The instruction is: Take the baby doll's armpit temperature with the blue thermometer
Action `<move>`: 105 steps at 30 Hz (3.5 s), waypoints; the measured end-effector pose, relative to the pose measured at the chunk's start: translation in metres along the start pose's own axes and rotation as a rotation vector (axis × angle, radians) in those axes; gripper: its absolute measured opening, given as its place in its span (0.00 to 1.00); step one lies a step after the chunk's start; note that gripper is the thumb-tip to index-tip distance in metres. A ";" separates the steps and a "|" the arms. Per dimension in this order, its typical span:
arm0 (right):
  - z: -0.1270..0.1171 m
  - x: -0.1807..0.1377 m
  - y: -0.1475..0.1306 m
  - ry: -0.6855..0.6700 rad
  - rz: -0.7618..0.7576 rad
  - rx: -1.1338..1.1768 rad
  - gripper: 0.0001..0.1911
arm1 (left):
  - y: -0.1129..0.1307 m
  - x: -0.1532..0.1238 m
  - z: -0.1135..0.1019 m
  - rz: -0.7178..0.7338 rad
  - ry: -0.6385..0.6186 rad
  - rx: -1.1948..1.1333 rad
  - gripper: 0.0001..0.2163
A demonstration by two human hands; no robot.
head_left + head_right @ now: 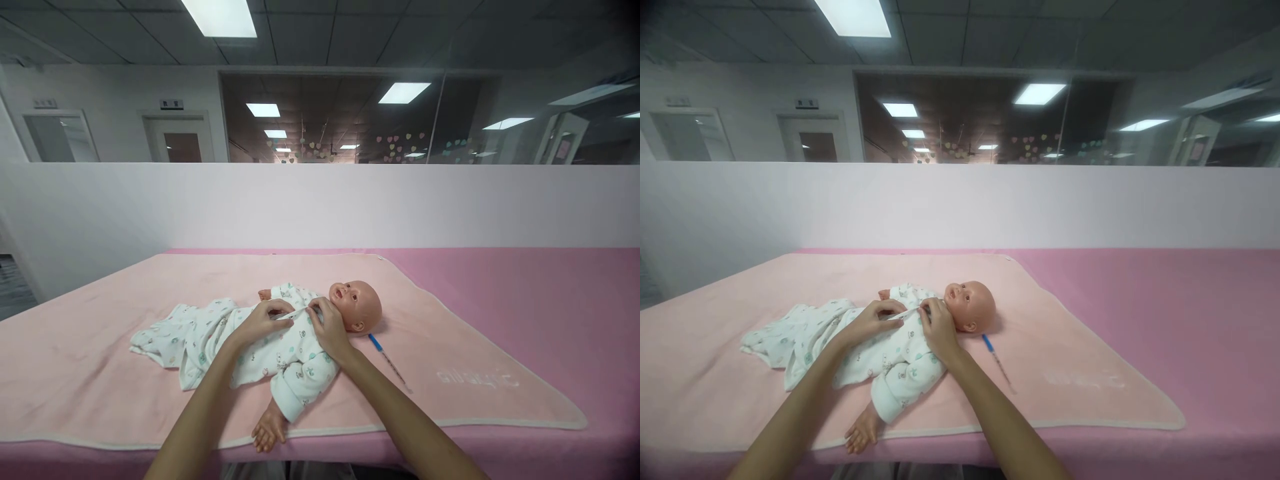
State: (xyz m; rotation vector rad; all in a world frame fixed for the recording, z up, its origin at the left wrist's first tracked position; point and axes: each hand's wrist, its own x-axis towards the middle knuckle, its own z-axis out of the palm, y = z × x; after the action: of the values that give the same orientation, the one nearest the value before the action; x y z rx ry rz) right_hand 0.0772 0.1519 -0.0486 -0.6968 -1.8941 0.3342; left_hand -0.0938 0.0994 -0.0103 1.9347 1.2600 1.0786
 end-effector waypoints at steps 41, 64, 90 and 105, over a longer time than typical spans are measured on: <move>0.004 0.006 -0.015 -0.109 -0.110 -0.134 0.10 | -0.013 0.002 0.008 0.001 0.203 0.051 0.15; 0.019 0.029 -0.005 -0.268 -0.047 0.118 0.05 | -0.010 0.000 0.004 -0.070 0.081 -0.147 0.20; 0.020 0.027 -0.005 -0.225 -0.047 0.133 0.07 | -0.009 0.001 0.003 -0.073 0.120 -0.279 0.21; 0.021 0.027 -0.004 -0.191 -0.054 0.115 0.08 | -0.009 0.004 0.005 -0.056 0.164 -0.326 0.17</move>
State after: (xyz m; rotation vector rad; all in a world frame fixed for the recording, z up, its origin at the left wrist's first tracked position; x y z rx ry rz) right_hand 0.0495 0.1667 -0.0354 -0.5514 -2.0517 0.4861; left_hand -0.0922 0.1061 -0.0188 1.5852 1.1325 1.3444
